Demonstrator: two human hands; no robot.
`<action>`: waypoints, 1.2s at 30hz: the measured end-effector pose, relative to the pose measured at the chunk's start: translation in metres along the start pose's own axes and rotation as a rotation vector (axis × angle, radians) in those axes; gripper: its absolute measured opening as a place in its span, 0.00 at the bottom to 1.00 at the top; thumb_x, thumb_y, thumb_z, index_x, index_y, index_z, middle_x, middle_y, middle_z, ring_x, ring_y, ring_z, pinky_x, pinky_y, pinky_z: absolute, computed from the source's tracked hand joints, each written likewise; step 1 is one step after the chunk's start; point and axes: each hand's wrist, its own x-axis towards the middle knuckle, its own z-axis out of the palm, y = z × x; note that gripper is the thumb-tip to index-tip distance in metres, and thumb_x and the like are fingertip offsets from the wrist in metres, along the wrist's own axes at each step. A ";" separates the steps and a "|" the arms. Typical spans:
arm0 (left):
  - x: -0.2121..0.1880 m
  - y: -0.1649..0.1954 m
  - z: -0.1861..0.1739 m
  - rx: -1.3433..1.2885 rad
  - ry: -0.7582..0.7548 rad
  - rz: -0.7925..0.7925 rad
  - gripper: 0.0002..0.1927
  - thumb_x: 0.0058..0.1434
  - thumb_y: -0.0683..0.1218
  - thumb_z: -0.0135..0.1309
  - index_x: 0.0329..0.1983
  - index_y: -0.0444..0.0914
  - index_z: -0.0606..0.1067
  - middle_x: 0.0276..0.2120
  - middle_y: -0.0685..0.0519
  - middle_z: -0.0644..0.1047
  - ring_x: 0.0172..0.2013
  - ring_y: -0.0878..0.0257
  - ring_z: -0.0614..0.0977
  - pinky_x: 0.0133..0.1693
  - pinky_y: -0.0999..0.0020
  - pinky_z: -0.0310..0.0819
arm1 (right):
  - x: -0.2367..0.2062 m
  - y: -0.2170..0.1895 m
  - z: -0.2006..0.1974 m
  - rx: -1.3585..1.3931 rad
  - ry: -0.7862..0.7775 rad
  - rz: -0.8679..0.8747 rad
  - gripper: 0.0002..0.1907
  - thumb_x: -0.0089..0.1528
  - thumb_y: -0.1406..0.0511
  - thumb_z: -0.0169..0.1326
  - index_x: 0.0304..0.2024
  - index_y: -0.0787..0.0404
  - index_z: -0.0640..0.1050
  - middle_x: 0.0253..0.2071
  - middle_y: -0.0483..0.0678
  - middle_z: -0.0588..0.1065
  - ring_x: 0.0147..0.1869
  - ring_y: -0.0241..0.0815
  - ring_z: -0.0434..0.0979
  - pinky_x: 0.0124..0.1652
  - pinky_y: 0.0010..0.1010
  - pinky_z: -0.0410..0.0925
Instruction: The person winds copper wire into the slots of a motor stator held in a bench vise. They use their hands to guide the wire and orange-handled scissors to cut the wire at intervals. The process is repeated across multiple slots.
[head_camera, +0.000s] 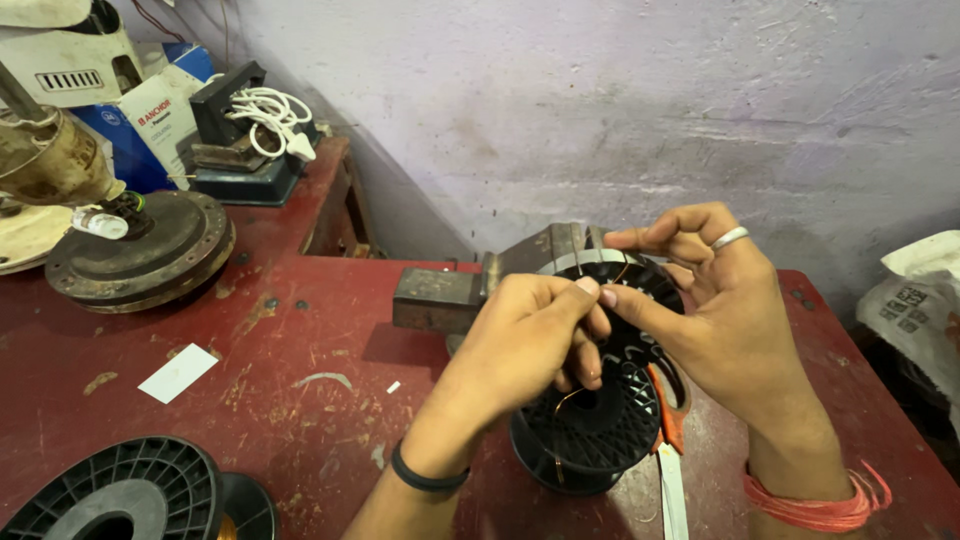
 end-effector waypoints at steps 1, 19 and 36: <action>0.001 -0.002 0.001 0.007 0.013 0.009 0.21 0.72 0.52 0.43 0.28 0.34 0.75 0.16 0.52 0.76 0.16 0.66 0.78 0.18 0.73 0.68 | 0.000 0.000 0.001 0.025 0.008 -0.011 0.22 0.57 0.79 0.60 0.50 0.67 0.67 0.53 0.59 0.78 0.53 0.39 0.79 0.51 0.29 0.75; -0.001 -0.005 0.012 -0.029 -0.013 0.032 0.21 0.70 0.50 0.44 0.27 0.33 0.75 0.15 0.52 0.76 0.15 0.66 0.77 0.17 0.73 0.66 | -0.001 -0.004 0.016 -0.045 0.252 0.020 0.13 0.58 0.77 0.63 0.46 0.71 0.80 0.43 0.51 0.81 0.45 0.34 0.82 0.46 0.22 0.76; -0.007 -0.001 0.010 0.079 0.062 0.001 0.22 0.68 0.52 0.45 0.25 0.33 0.77 0.14 0.51 0.77 0.15 0.66 0.79 0.17 0.73 0.67 | -0.003 -0.003 0.014 -0.098 0.173 0.164 0.17 0.56 0.77 0.60 0.49 0.70 0.81 0.42 0.48 0.82 0.42 0.31 0.80 0.43 0.22 0.73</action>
